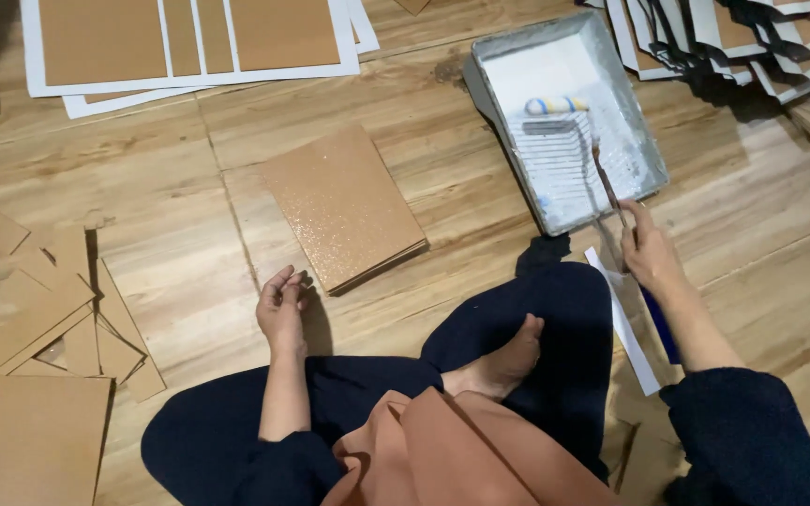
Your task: Applying a liquid coating or adhesive to cardboard pieces using a small roller while sitting on the floor.
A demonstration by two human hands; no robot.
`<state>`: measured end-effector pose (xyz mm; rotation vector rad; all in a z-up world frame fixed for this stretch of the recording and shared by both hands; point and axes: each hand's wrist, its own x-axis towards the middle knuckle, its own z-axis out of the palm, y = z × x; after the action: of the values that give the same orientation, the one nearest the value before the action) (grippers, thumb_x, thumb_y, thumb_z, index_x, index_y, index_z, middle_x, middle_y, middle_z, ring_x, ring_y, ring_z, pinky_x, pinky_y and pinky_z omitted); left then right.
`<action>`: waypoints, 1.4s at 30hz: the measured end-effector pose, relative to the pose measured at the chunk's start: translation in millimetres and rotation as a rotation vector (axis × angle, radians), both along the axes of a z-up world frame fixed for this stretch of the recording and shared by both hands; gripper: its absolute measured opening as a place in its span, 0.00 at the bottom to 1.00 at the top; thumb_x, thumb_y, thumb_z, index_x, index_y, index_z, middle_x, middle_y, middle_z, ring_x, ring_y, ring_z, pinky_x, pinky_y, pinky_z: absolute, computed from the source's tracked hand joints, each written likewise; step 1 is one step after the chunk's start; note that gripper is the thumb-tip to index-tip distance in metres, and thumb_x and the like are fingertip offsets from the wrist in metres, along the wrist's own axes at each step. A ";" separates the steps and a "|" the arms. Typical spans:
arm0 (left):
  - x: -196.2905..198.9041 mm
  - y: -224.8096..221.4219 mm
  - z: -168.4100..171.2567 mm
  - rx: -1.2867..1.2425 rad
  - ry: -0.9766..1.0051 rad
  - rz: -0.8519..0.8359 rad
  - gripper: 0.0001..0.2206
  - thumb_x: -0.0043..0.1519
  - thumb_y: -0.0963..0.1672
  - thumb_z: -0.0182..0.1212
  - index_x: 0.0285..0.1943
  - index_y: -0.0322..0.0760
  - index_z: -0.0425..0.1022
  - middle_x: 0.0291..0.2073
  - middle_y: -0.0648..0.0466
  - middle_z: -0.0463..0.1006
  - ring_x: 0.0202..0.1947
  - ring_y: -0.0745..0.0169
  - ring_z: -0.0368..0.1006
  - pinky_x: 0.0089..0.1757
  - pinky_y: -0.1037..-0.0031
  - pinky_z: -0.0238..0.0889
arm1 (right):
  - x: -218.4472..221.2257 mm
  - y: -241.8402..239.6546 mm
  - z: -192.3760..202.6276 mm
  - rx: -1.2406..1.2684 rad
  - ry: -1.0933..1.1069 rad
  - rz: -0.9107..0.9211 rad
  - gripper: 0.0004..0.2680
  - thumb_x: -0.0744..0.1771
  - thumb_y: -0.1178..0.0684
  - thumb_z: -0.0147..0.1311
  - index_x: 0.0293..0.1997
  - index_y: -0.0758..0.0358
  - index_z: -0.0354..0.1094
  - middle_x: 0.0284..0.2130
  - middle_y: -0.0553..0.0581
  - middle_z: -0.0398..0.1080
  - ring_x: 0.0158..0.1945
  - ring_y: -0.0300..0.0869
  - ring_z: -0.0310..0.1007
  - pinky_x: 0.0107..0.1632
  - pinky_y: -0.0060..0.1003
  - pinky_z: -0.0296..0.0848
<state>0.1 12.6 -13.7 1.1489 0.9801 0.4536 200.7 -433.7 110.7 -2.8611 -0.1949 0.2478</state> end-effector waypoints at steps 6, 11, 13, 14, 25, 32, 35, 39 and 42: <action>-4.4 -1.6 11.3 0.027 0.017 -0.040 0.14 0.52 0.36 0.51 0.47 0.37 0.71 0.34 0.51 0.74 0.33 0.68 0.71 0.32 0.83 0.67 | 0.5 -53.8 -71.7 0.003 0.013 -0.043 0.17 0.65 0.57 0.38 0.61 0.48 0.53 0.34 0.74 0.69 0.42 0.63 0.68 0.50 0.54 0.64; -5.5 -17.2 30.9 0.130 0.014 -0.190 0.20 0.53 0.35 0.51 0.55 0.39 0.67 0.44 0.48 0.70 0.43 0.59 0.69 0.40 0.73 0.66 | 9.5 -54.1 -78.2 -0.013 -0.045 -0.026 0.15 0.66 0.54 0.36 0.60 0.47 0.54 0.41 0.69 0.68 0.46 0.61 0.66 0.51 0.53 0.62; -9.2 -22.8 34.7 0.139 0.003 -0.225 0.22 0.53 0.34 0.50 0.57 0.39 0.65 0.47 0.47 0.68 0.45 0.55 0.68 0.40 0.72 0.67 | 10.0 -36.2 -69.4 -0.083 -0.084 -0.033 0.14 0.66 0.51 0.36 0.59 0.46 0.56 0.42 0.66 0.69 0.47 0.57 0.67 0.51 0.51 0.63; -10.4 -23.3 30.3 0.179 0.007 -0.251 0.22 0.52 0.34 0.51 0.58 0.39 0.65 0.48 0.46 0.67 0.45 0.52 0.68 0.40 0.70 0.67 | 9.8 -15.3 -59.4 -0.067 -0.247 0.001 0.15 0.65 0.55 0.42 0.58 0.54 0.57 0.43 0.67 0.66 0.47 0.58 0.65 0.50 0.50 0.63; -15.2 -29.7 50.8 0.305 0.085 -0.388 0.26 0.50 0.34 0.54 0.60 0.40 0.63 0.52 0.43 0.62 0.49 0.43 0.66 0.45 0.64 0.66 | -58.4 229.9 -49.4 0.606 0.266 0.203 0.13 0.64 0.53 0.43 0.53 0.61 0.63 0.47 0.61 0.65 0.51 0.52 0.65 0.53 0.45 0.64; -15.1 -25.7 43.2 0.142 0.072 -0.362 0.22 0.53 0.37 0.53 0.57 0.44 0.65 0.53 0.55 0.63 0.47 0.63 0.67 0.44 0.76 0.65 | -62.2 240.7 -17.7 0.609 0.536 -0.214 0.14 0.63 0.45 0.41 0.51 0.48 0.65 0.54 0.47 0.60 0.57 0.40 0.60 0.54 0.34 0.59; -16.8 -24.6 48.1 0.141 0.065 -0.346 0.21 0.54 0.37 0.53 0.57 0.44 0.65 0.53 0.54 0.63 0.46 0.63 0.66 0.46 0.77 0.64 | -67.1 244.9 0.7 0.592 0.561 -0.237 0.14 0.63 0.44 0.41 0.53 0.47 0.63 0.55 0.46 0.59 0.59 0.41 0.57 0.56 0.36 0.56; -18.5 -22.7 54.5 0.010 -0.006 -0.278 0.19 0.54 0.41 0.53 0.56 0.36 0.65 0.55 0.50 0.66 0.52 0.60 0.64 0.49 0.72 0.63 | -64.1 249.0 -16.4 0.842 0.537 -0.272 0.14 0.63 0.51 0.44 0.53 0.56 0.62 0.58 0.54 0.56 0.65 0.39 0.47 0.64 0.33 0.43; -19.2 -17.7 19.6 0.017 -0.053 -0.145 0.12 0.58 0.40 0.54 0.51 0.35 0.70 0.39 0.49 0.72 0.36 0.62 0.71 0.39 0.73 0.69 | -59.7 244.2 -47.8 0.978 0.432 -0.234 0.13 0.63 0.50 0.48 0.50 0.59 0.66 0.43 0.56 0.69 0.48 0.40 0.67 0.40 0.33 0.70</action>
<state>-19.1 -5.2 5.9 1.2080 0.8422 0.3748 141.0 -189.5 62.9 -1.7908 0.0921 0.5331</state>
